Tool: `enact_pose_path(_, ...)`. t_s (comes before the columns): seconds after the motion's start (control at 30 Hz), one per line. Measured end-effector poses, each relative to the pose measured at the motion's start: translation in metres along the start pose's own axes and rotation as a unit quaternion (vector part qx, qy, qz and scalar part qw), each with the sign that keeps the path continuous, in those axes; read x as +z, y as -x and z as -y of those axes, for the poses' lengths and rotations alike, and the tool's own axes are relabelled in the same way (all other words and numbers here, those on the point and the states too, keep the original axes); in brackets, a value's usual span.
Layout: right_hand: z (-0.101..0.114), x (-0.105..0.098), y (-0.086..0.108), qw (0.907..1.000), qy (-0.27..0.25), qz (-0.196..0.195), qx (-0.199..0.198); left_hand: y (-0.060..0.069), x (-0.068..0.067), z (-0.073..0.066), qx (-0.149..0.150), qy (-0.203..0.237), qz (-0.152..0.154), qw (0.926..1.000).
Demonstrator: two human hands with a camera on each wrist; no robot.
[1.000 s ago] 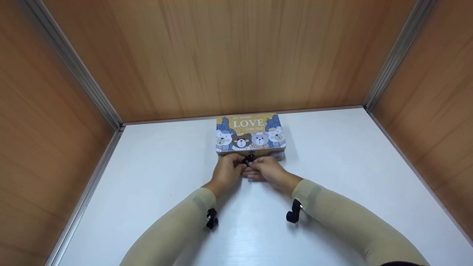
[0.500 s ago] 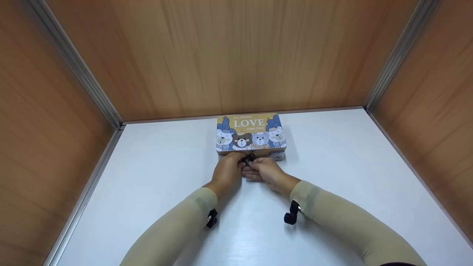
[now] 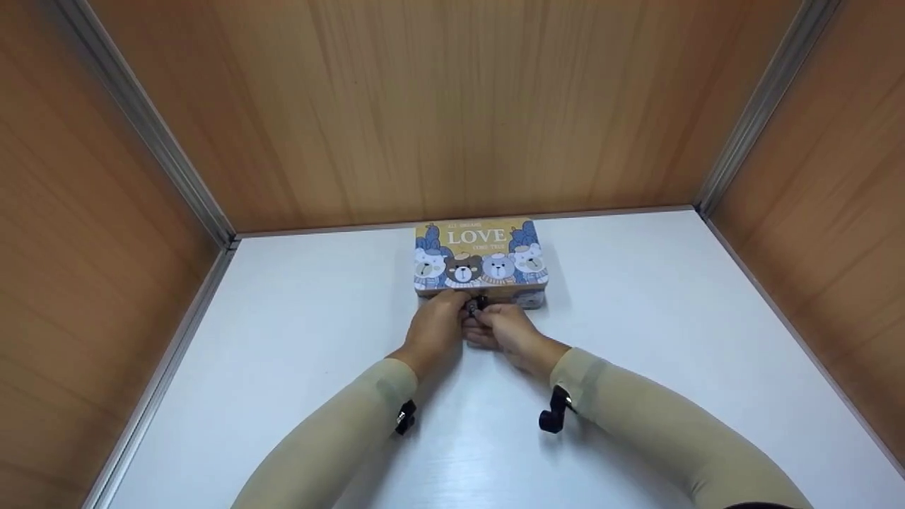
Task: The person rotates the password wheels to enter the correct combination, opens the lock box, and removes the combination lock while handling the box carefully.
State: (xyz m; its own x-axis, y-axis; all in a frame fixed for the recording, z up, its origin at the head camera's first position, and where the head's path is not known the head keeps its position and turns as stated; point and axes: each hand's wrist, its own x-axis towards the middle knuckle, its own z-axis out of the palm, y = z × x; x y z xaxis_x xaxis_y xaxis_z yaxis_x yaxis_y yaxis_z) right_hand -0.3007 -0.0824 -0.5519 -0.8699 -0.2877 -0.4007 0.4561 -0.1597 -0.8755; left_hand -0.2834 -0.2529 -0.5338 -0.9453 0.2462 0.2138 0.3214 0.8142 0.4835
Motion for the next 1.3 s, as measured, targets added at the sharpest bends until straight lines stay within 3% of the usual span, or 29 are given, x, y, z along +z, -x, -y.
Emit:
enact_pose_path(0.3, -0.007, 0.006, 0.001, 0.9990, 0.008, -0.015, -0.041, 0.000, 0.002, 0.003, 0.027, -0.021, -0.015, 0.9993)
enact_pose_path(0.67, -0.008, 0.015, 0.001, 0.9970, -0.009, -0.040, -0.066, -0.003, 0.005, 0.004, 0.028, -0.022, -0.010, 0.9993)
enact_pose_path(0.87, -0.012, 0.018, 0.003, 0.9960, 0.008, -0.058, -0.067, 0.000, 0.006, 0.005, -0.004, 0.001, 0.018, 0.9998)
enact_pose_path(1.1, -0.003, 0.011, 0.006, 0.9970, 0.036, -0.038, -0.056, -0.002, 0.001, 0.000, -0.019, 0.021, 0.032, 0.9991)
enact_pose_path(1.3, 0.006, 0.001, 0.006, 0.9948, 0.094, -0.025, -0.030, -0.002, 0.000, -0.005, -0.045, 0.034, 0.042, 0.9975)
